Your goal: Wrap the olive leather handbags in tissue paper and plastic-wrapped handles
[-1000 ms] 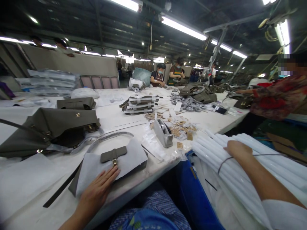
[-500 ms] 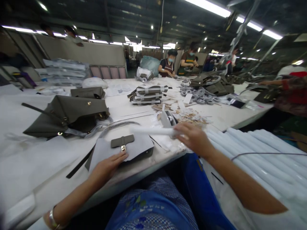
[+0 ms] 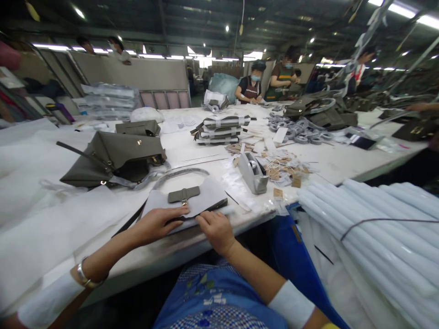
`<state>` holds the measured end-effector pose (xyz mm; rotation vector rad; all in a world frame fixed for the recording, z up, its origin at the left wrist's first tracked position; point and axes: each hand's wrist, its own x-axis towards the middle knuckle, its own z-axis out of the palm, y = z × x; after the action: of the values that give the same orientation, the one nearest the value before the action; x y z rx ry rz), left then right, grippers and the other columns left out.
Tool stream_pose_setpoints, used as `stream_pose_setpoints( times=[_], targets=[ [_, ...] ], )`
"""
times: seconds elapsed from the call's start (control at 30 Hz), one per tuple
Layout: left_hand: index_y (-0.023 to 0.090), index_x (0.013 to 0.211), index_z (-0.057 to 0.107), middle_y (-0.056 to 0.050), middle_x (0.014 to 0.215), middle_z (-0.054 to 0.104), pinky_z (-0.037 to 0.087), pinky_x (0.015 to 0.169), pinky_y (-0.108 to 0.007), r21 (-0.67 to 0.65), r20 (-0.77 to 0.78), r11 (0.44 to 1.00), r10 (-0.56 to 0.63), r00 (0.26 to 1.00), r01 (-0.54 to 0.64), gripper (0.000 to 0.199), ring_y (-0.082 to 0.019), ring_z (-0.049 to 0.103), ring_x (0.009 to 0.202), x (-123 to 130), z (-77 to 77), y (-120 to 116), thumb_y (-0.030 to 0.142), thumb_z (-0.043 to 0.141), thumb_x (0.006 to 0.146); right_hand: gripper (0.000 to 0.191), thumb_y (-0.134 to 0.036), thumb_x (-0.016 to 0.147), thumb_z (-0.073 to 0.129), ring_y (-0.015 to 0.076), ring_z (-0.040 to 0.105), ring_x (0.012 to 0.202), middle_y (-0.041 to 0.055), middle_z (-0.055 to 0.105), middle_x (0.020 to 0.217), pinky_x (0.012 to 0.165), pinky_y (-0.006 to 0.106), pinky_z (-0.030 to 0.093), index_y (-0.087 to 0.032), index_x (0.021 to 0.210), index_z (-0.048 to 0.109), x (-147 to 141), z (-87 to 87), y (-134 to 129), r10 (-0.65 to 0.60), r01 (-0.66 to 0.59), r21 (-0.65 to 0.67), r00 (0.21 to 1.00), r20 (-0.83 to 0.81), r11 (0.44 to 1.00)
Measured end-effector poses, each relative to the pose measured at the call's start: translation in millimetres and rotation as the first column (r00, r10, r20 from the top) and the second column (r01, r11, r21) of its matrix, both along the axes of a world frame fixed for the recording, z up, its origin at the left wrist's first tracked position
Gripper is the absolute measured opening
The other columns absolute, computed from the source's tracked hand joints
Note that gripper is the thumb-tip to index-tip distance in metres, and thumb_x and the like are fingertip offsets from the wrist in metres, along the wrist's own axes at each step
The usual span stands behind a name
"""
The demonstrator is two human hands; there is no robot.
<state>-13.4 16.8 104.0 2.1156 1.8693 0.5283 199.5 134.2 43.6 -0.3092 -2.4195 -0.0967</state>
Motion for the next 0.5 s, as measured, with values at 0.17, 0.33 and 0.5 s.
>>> stream_pose_setpoints(
  times=[0.17, 0.33, 0.5],
  targets=[
    [0.027, 0.144, 0.045, -0.005, 0.147, 0.051, 0.05, 0.103, -0.036, 0.115, -0.17, 0.993, 0.053, 0.984, -0.034, 0.06, -0.023, 0.056, 0.128, 11, -20.9, -10, 0.024, 0.064, 0.087, 0.02, -0.015, 0.097, 0.052, 0.0166, 0.064, 0.081, 0.0058, 0.073, 0.093, 0.074, 0.028, 0.047, -0.02, 0.107, 0.068, -4, -12.1, -2, 0.013, -0.025, -0.123, 0.995, -0.096, 0.992],
    [0.024, 0.146, 0.043, -0.006, 0.147, 0.051, 0.047, 0.108, -0.039, 0.3, -0.311, 0.953, 0.134, 0.941, -0.037, 0.064, -0.018, 0.052, 0.132, 22, -53.6, -16, -0.003, 0.039, 0.088, 0.032, -0.012, 0.097, 0.05, 0.0168, 0.067, 0.097, 0.0051, 0.074, 0.106, 0.09, 0.033, 0.052, -0.022, 0.124, 0.064, 20, 15.2, 9, 0.259, -0.261, -0.019, 0.963, -0.076, 0.965],
    [0.02, 0.149, 0.038, -0.008, 0.15, 0.047, 0.046, 0.108, -0.041, 0.343, -0.386, 0.938, 0.194, 0.902, -0.055, 0.067, -0.019, 0.048, 0.135, 30, -61.5, -20, -0.003, 0.036, 0.086, 0.049, -0.014, 0.097, 0.05, 0.0227, 0.05, 0.133, 0.0062, 0.058, 0.141, 0.117, 0.051, 0.034, -0.026, 0.145, 0.047, 25, 33.4, 45, 0.211, -0.222, 0.067, 0.968, 0.136, 0.973]
  ],
)
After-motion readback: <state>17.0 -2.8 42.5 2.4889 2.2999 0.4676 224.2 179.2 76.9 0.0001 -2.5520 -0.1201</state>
